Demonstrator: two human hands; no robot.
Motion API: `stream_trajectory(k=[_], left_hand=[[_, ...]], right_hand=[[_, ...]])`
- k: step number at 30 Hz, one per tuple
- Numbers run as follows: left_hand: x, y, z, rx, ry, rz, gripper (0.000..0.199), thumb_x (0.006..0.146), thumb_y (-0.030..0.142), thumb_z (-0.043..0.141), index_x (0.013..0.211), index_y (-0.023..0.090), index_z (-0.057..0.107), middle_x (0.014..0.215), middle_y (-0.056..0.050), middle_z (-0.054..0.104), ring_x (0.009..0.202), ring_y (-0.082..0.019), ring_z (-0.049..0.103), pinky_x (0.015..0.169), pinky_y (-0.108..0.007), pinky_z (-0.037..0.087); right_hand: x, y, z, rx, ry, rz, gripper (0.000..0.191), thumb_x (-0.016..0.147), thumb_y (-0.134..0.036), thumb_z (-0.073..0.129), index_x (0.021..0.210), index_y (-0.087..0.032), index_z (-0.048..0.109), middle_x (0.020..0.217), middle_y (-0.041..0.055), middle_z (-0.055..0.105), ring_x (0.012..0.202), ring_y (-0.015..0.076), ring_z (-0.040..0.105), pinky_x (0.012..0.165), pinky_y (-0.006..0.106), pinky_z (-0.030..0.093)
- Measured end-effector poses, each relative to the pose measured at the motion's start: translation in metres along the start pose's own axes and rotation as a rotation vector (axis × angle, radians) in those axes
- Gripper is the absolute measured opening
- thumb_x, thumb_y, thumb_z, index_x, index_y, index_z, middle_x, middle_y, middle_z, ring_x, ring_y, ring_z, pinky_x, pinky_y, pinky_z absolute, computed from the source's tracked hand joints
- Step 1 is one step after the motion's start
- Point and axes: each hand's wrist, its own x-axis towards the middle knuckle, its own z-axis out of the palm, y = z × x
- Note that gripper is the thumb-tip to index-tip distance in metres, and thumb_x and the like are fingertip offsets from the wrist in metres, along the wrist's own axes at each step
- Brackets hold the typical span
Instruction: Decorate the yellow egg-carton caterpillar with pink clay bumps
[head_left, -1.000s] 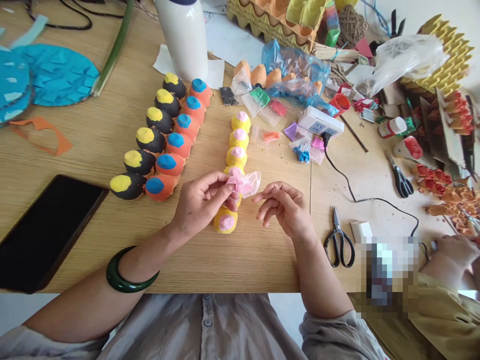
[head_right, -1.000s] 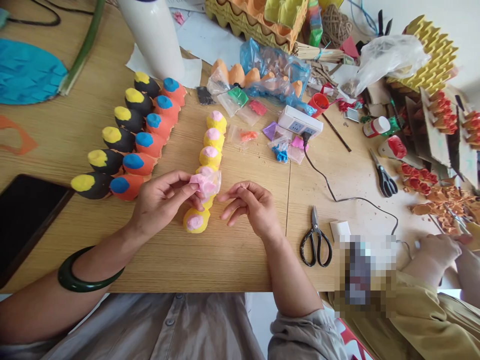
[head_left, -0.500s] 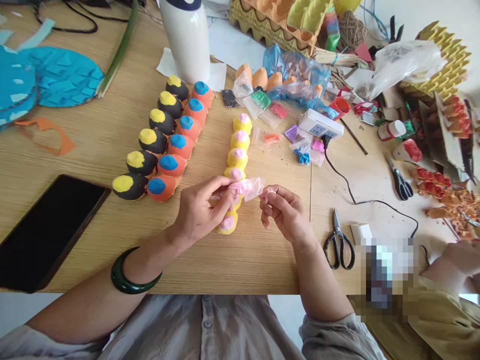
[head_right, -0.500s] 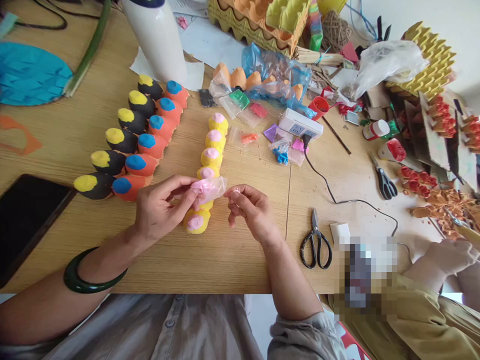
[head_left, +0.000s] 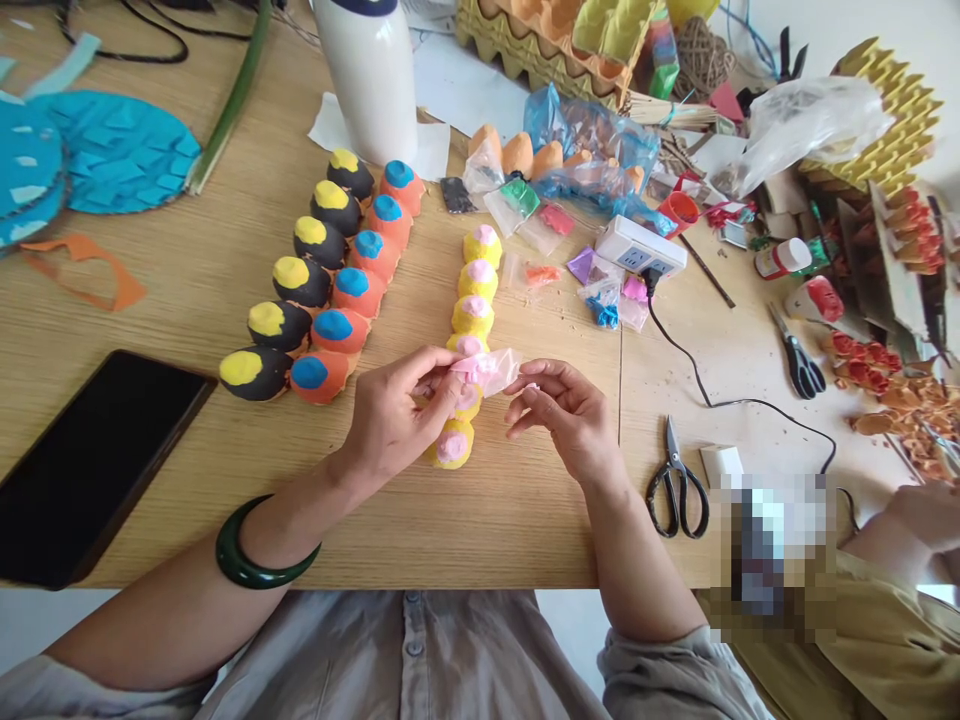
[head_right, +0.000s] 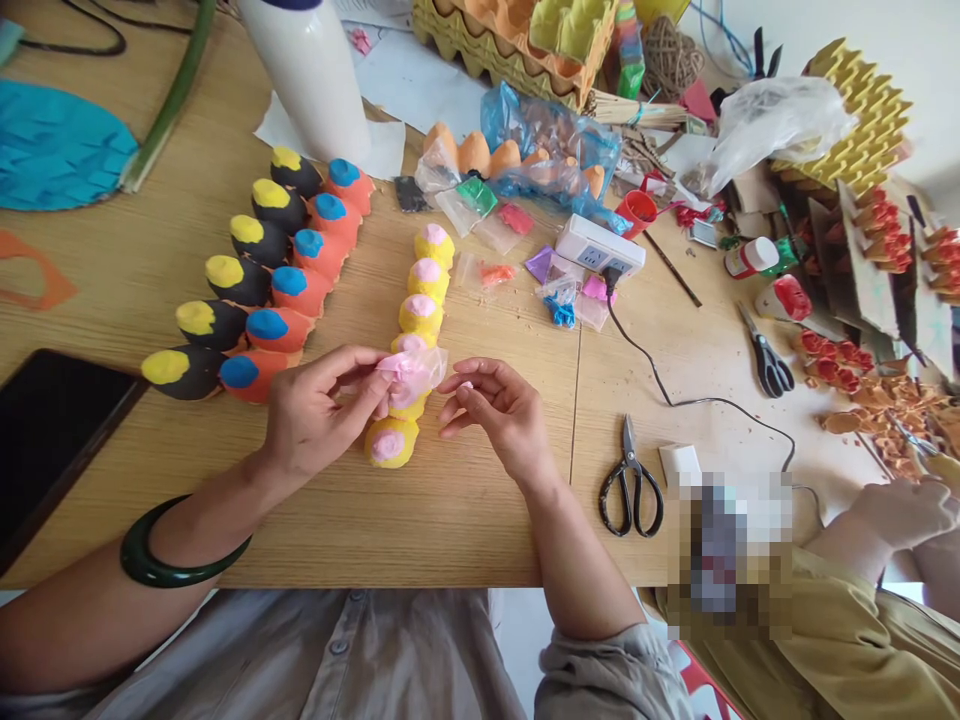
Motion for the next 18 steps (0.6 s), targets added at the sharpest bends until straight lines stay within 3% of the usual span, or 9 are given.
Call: stream_trajectory(k=[4,8,11,14,16,18], left_hand=[[0.005,-0.003,0.0,-0.144,-0.002,-0.074,0.016,0.097,0.03,0.066,0.106,0.018,0.073,0.082,0.0,0.079,0.053,-0.008,0.064,0.053,-0.019,0.052],[0.01,-0.007,-0.002,-0.266,-0.009,-0.118,0.018,0.097,0.035,0.068,0.101,0.018,0.072,0.072,0.001,0.073,0.048,-0.008,0.059,0.048,-0.02,0.048],[0.012,-0.009,-0.002,-0.278,-0.019,-0.123,0.017,0.094,0.035,0.069,0.092,0.018,0.072,0.068,0.002,0.071,0.047,-0.008,0.057,0.046,-0.019,0.045],[0.012,-0.011,-0.002,-0.278,-0.022,-0.133,0.017,0.093,0.035,0.07,0.092,0.018,0.072,0.067,0.002,0.071,0.045,-0.008,0.055,0.045,-0.02,0.044],[0.012,-0.011,-0.001,-0.278,-0.018,-0.12,0.018,0.094,0.035,0.07,0.09,0.018,0.072,0.064,0.002,0.069,0.045,-0.008,0.055,0.046,-0.02,0.044],[0.012,-0.011,0.001,-0.277,-0.004,-0.096,0.018,0.094,0.035,0.069,0.089,0.018,0.071,0.063,0.002,0.069,0.046,-0.009,0.055,0.047,-0.021,0.045]], right_hand=[[0.003,0.001,-0.005,0.003,0.064,-0.028,0.012,0.091,-0.031,0.079,0.094,-0.02,0.078,0.103,0.0059,0.082,0.078,0.0146,0.076,0.065,0.028,0.069],[0.009,0.003,-0.009,0.031,0.108,0.002,0.025,0.085,-0.042,0.086,0.094,-0.019,0.079,0.096,0.0058,0.084,0.07,0.015,0.078,0.064,0.028,0.069],[0.012,0.004,-0.011,-0.022,0.117,0.035,0.042,0.082,-0.058,0.086,0.092,-0.018,0.077,0.079,0.0053,0.082,0.053,0.0143,0.073,0.049,0.025,0.062],[0.014,0.006,-0.014,-0.104,0.141,0.026,0.051,0.084,-0.068,0.079,0.076,-0.018,0.07,0.055,0.0001,0.069,0.035,0.0105,0.057,0.032,0.021,0.045],[0.016,0.007,-0.015,-0.115,0.159,-0.004,0.049,0.085,-0.065,0.079,0.076,-0.019,0.069,0.053,-0.0021,0.065,0.033,0.0089,0.053,0.031,0.02,0.04],[0.017,0.008,-0.016,-0.069,0.163,-0.038,0.037,0.083,-0.054,0.083,0.084,-0.019,0.072,0.064,-0.0011,0.071,0.04,0.0088,0.057,0.035,0.02,0.046]])
